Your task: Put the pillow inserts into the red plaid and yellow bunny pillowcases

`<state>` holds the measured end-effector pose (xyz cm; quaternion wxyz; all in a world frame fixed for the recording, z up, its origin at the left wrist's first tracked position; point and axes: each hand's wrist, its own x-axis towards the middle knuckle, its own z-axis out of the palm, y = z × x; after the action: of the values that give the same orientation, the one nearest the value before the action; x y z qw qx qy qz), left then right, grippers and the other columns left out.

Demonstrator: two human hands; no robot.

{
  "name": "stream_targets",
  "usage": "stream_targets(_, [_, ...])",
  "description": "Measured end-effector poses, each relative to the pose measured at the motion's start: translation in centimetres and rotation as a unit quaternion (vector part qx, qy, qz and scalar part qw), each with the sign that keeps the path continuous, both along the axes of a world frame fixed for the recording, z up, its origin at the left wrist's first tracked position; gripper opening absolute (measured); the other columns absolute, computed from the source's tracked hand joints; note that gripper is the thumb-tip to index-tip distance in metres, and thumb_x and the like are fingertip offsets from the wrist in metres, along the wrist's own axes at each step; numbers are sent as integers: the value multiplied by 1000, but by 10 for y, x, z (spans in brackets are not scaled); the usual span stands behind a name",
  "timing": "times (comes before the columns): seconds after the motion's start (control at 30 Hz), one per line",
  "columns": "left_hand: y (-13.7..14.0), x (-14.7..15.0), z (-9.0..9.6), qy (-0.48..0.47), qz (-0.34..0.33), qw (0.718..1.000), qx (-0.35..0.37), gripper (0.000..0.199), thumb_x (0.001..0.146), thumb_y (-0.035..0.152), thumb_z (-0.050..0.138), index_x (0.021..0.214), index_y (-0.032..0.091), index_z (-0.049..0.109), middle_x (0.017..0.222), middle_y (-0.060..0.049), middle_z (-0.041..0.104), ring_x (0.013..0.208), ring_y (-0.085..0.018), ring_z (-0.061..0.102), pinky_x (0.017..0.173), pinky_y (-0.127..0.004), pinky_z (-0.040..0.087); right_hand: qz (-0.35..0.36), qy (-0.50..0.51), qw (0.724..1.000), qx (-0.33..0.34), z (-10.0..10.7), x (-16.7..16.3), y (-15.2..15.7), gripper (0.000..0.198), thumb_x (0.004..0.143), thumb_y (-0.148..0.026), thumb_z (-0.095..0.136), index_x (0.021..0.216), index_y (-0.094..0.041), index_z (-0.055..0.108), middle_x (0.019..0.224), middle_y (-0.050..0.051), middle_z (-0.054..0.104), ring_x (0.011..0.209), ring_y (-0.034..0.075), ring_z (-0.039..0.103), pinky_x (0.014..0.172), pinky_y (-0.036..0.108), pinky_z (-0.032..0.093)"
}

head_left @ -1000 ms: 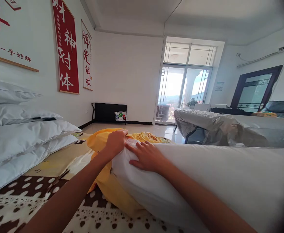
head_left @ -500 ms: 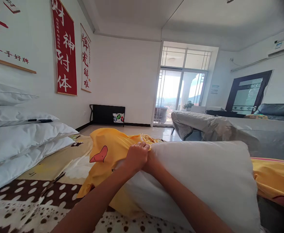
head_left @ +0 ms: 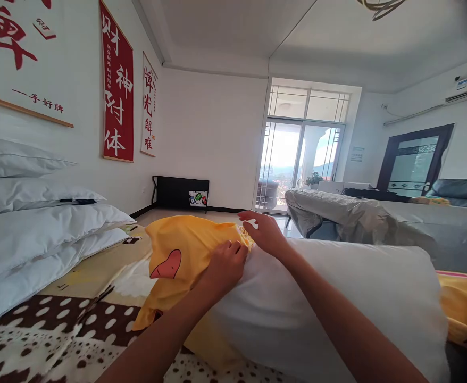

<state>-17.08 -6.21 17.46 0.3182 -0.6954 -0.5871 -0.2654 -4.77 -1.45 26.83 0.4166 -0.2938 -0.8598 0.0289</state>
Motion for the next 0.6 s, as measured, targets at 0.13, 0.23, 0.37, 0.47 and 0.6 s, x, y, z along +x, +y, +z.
stream_targets(0.13, [-18,-1,-6,64,-46,992,101,21,86,7,39,78,19,55,73,-4,57,70,-18,50,63,-31,37,91,-154,983,-47,7,-47,10,29,83,-31,53,107,-20,64,110,5,67,98,18,60,87,30,44])
stream_targets(0.23, [-45,-14,-3,80,-83,987,116,17,87,13,41,78,18,54,72,-3,56,70,-17,49,64,-31,39,139,-251,954,-82,-4,-64,16,28,86,-38,49,80,-15,64,79,2,66,70,13,54,65,23,41])
stream_targets(0.37, [-83,-51,-3,92,-142,974,153,15,87,20,45,99,16,55,86,-7,57,80,-19,50,75,-33,43,118,-182,976,-16,-4,-54,18,35,89,-33,40,61,-16,52,59,-3,52,58,9,40,55,21,29])
stream_targets(0.47, [-92,-97,-9,-4,-120,945,303,23,83,12,47,105,18,52,93,-9,54,89,-20,50,80,-34,43,4,-43,998,46,7,-31,16,37,87,-37,39,56,-18,46,54,-3,46,55,10,36,53,22,26])
stream_targets(0.6, [-78,-154,-17,-217,-52,880,419,32,83,24,53,114,17,50,106,-11,52,100,-23,49,78,-35,42,-67,-2,994,90,13,-6,11,38,86,-42,39,56,-20,47,52,-1,47,52,11,37,53,24,25])
